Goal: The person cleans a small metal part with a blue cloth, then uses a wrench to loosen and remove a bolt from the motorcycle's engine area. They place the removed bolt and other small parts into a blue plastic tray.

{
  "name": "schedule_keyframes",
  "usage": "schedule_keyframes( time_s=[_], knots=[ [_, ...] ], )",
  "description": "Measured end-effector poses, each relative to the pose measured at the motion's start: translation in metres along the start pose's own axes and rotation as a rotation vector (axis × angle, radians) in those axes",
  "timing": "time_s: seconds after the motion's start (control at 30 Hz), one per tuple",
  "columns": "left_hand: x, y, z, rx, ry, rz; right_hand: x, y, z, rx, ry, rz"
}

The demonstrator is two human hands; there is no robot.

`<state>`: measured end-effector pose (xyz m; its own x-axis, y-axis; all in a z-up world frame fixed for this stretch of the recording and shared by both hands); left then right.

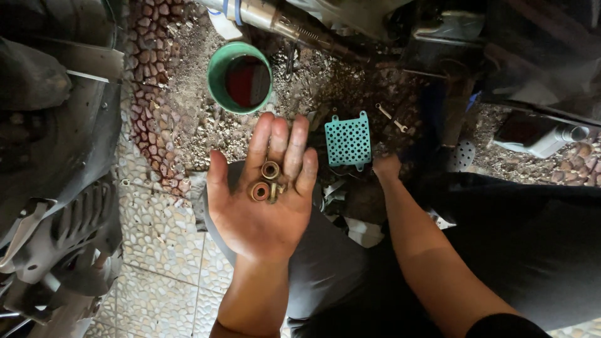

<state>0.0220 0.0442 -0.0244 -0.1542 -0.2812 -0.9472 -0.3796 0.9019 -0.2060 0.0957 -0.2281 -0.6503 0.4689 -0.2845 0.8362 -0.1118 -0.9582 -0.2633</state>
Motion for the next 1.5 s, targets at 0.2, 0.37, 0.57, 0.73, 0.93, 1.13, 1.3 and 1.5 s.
schedule_keyframes(
  time_s=[0.2, 0.37, 0.57, 0.73, 0.93, 1.13, 1.3, 1.5],
  knots=[
    [0.003, 0.005, -0.001, -0.004, -0.001, -0.001, 0.087, -0.023, -0.033, -0.188, 0.052, 0.035],
    [0.002, 0.006, -0.003, -0.022, 0.002, -0.005, 0.097, -0.003, -0.018, -0.013, 0.294, 0.078],
    [-0.002, 0.003, -0.005, -0.01, 0.016, -0.025, 0.082, -0.021, 0.005, 0.024, 0.265, -0.058],
    [-0.004, 0.011, 0.0, -0.041, -0.063, 0.048, 0.098, -0.06, -0.018, -0.053, -0.086, -0.154],
    [-0.007, 0.015, 0.003, -0.07, -0.024, 0.055, 0.085, -0.057, -0.022, 0.386, 0.28, -0.331],
    [-0.014, 0.009, 0.009, -0.118, 0.056, 0.081, 0.071, -0.055, -0.018, 0.132, -0.256, -0.302],
    [-0.025, 0.003, 0.007, -0.114, 0.127, 0.04, 0.043, -0.032, -0.007, 0.339, -0.079, -0.333],
    [-0.022, 0.005, 0.006, -0.131, 0.133, 0.037, 0.035, -0.005, -0.006, 0.169, -0.276, -0.286]
  ],
)
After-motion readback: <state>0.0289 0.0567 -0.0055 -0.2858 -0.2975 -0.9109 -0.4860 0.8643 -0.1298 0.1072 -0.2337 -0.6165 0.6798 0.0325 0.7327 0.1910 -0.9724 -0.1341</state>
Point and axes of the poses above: each hand's wrist, its own z-axis towards the middle knuckle, its own x-axis out of the back of the hand, y = z × x, the point moved 6 cm from there along z, towards the middle knuckle, and after that the axes turned 15 degrees about -z, right-handed, at the moved point
